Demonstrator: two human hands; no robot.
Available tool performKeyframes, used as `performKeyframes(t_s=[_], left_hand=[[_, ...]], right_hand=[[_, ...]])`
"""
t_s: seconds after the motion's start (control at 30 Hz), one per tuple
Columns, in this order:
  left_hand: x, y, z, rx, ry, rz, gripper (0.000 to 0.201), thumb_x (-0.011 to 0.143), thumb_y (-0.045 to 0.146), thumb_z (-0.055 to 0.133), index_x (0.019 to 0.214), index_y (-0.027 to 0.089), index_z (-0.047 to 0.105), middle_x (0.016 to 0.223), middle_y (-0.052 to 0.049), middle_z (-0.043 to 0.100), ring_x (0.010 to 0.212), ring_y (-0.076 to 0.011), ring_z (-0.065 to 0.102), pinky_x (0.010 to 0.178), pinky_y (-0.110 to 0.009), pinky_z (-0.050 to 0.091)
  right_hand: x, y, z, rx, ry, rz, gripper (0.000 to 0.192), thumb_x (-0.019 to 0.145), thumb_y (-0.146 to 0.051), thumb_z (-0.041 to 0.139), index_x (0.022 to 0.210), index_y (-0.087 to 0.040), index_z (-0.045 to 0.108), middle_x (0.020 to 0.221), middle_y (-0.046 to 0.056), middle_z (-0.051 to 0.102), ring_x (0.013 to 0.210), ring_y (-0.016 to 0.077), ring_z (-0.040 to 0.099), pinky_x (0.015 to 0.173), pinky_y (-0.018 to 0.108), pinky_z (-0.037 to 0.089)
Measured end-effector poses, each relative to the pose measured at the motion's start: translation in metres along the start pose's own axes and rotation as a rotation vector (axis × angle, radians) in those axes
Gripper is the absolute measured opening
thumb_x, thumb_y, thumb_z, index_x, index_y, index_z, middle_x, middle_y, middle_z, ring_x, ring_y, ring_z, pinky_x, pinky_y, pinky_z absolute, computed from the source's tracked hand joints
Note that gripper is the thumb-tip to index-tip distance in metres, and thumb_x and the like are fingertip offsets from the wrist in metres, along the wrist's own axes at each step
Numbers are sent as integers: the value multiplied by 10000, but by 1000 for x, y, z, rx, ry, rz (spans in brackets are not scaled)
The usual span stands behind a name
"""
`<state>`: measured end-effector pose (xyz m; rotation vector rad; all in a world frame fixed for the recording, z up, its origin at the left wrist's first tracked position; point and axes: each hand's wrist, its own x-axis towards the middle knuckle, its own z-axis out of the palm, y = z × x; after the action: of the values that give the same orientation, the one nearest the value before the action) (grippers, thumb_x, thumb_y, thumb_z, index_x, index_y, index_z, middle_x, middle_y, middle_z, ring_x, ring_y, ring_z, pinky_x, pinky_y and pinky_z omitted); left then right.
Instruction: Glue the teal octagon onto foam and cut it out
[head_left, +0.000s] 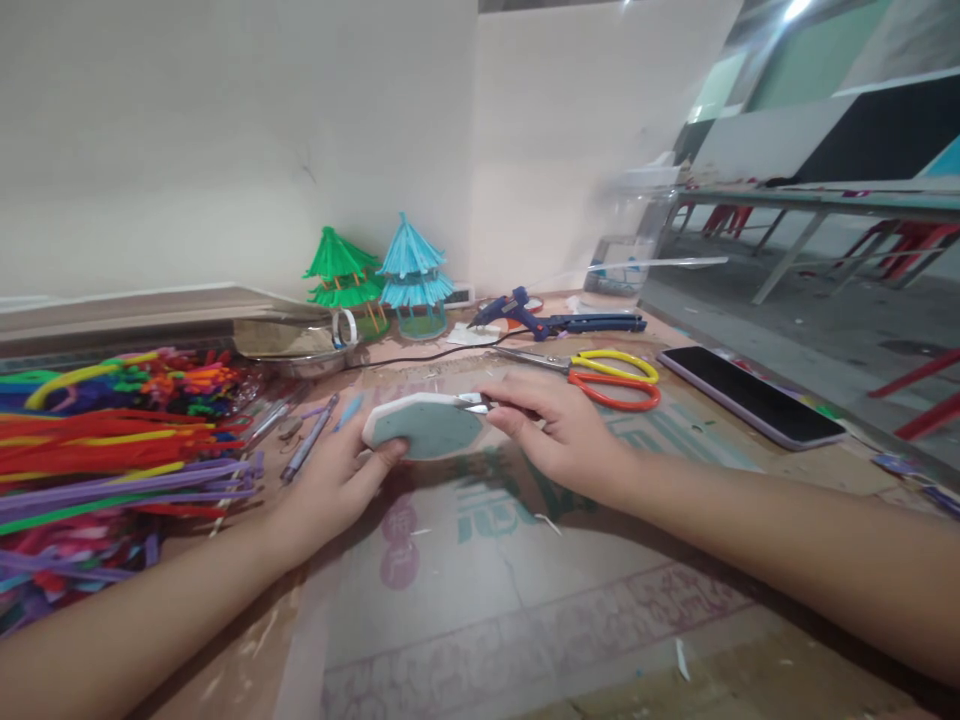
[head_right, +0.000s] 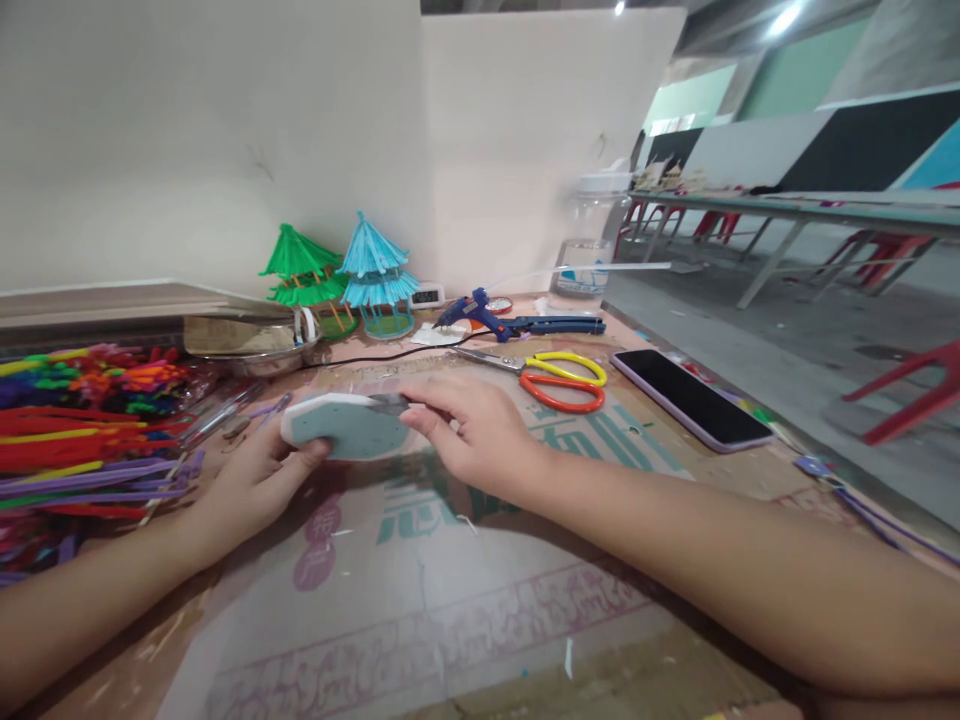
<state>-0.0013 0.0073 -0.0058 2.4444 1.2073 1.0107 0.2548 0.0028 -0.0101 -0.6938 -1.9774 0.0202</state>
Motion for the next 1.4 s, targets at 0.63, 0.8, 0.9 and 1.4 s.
performKeyframes(t_s=[0.63, 0.8, 0.9, 1.4], left_hand=[[-1, 2, 1, -40, -29, 47, 231, 918, 347, 488, 1002, 185, 630, 944, -28, 734, 849, -193, 663, 762, -289, 556], [-1, 2, 2, -65, -2, 25, 213, 911, 339, 502, 974, 178, 625, 920, -31, 736, 828, -193, 669, 740, -287, 563], [-1, 3, 2, -67, -9, 12, 219, 911, 344, 497, 983, 180, 622, 925, -34, 737, 836, -200, 673, 751, -298, 566], [-2, 3, 2, -83, -23, 1, 247, 916, 350, 499, 1034, 175, 626, 974, -45, 739, 886, -203, 674, 791, -305, 559]], right_hand=[[1, -3, -3, -53, -64, -59, 249, 1017, -269, 491, 1076, -176, 714, 774, 40, 671, 731, 166, 610, 664, 277, 472], [0, -2, -3, -42, -73, -29, 250, 1010, -281, 497, 1116, -179, 700, 860, 58, 713, 797, 180, 638, 720, 301, 505], [0, -1, -4, -41, -93, 11, 271, 1008, -278, 489, 1125, -166, 706, 867, 73, 716, 824, 196, 650, 748, 322, 510], [2, -1, -4, -101, -65, -57, 278, 1010, -273, 497, 1079, -132, 726, 756, 53, 650, 704, 174, 592, 620, 280, 454]])
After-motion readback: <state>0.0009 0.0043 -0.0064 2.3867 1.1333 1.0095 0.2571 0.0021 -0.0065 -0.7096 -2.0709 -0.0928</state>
